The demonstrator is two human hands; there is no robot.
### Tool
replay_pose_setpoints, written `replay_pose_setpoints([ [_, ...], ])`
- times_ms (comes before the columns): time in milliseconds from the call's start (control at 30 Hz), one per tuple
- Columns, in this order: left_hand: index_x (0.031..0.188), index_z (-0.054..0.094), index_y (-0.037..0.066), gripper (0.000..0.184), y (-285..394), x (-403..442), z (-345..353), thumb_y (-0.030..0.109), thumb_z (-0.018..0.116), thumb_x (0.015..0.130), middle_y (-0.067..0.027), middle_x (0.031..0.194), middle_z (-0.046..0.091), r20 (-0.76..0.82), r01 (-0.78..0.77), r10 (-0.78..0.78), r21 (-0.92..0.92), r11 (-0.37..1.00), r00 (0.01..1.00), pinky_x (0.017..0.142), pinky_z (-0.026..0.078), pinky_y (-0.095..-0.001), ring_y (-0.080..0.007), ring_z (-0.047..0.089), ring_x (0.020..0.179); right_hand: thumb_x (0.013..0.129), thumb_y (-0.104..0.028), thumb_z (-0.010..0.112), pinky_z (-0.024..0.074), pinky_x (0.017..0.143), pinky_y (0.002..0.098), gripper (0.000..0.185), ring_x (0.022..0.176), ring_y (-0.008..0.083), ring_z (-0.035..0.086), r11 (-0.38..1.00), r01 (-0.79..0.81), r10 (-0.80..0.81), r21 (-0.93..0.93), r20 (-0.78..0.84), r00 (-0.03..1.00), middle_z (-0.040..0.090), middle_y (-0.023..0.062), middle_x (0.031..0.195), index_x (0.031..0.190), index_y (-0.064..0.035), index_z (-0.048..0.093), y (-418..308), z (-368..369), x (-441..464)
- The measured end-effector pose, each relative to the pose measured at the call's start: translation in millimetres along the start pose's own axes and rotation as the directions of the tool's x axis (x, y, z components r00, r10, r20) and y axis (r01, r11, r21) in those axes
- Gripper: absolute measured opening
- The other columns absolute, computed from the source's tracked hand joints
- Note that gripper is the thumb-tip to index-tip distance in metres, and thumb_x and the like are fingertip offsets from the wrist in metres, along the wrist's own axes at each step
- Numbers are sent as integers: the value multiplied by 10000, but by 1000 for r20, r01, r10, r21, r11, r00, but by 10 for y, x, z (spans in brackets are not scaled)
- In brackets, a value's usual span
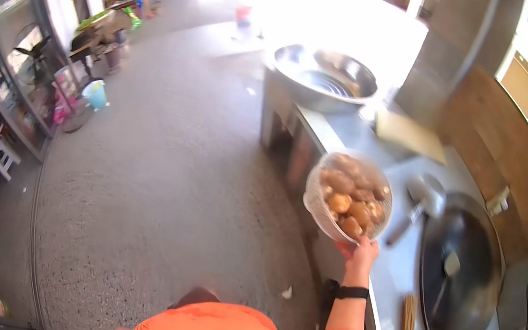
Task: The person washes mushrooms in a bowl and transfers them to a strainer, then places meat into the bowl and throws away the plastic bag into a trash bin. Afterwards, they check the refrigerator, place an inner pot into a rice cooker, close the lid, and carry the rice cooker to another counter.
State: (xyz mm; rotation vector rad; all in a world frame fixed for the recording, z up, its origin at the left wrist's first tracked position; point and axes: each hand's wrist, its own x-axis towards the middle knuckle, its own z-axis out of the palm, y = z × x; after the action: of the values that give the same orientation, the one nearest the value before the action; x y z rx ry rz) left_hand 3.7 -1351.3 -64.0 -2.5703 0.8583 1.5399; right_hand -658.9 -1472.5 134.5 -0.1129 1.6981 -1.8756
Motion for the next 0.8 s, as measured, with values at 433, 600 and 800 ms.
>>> replay_pose_setpoints([
  [433, 896, 514, 31, 164, 2697, 1804, -752, 138, 420, 816, -87, 656, 525, -113, 20, -28, -71, 997, 993, 458, 424, -380, -222, 510, 512, 809, -183, 453, 537, 437, 429, 392, 702, 378, 596, 990, -88, 106, 111, -171, 980, 521, 249, 987, 1102, 72, 411, 325, 1829, 2013],
  [600, 912, 605, 44, 274, 4685, 1389, -679, 238, 524, 737, -121, 798, 635, -373, -517, 491, 35, 855, 787, 654, 483, -334, -236, 616, 718, 817, -188, 431, 536, 420, 416, 395, 743, 371, 582, 996, -93, 95, 19, -231, 968, 483, 230, 1040, 1108, 77, 392, 531, 1790, 2588],
  [800, 922, 601, 58, 299, 5321, 1192, -183, 264, 519, 722, -114, 880, 629, -79, -398, 444, 327, 857, 892, 718, 467, -346, -243, 602, 803, 795, -194, 461, 478, 357, 363, 438, 582, 343, 598, 959, -255, 232, -123, -173, 957, 512, 202, 1001, 1144, 43, 343, 448, 1596, 2843],
])
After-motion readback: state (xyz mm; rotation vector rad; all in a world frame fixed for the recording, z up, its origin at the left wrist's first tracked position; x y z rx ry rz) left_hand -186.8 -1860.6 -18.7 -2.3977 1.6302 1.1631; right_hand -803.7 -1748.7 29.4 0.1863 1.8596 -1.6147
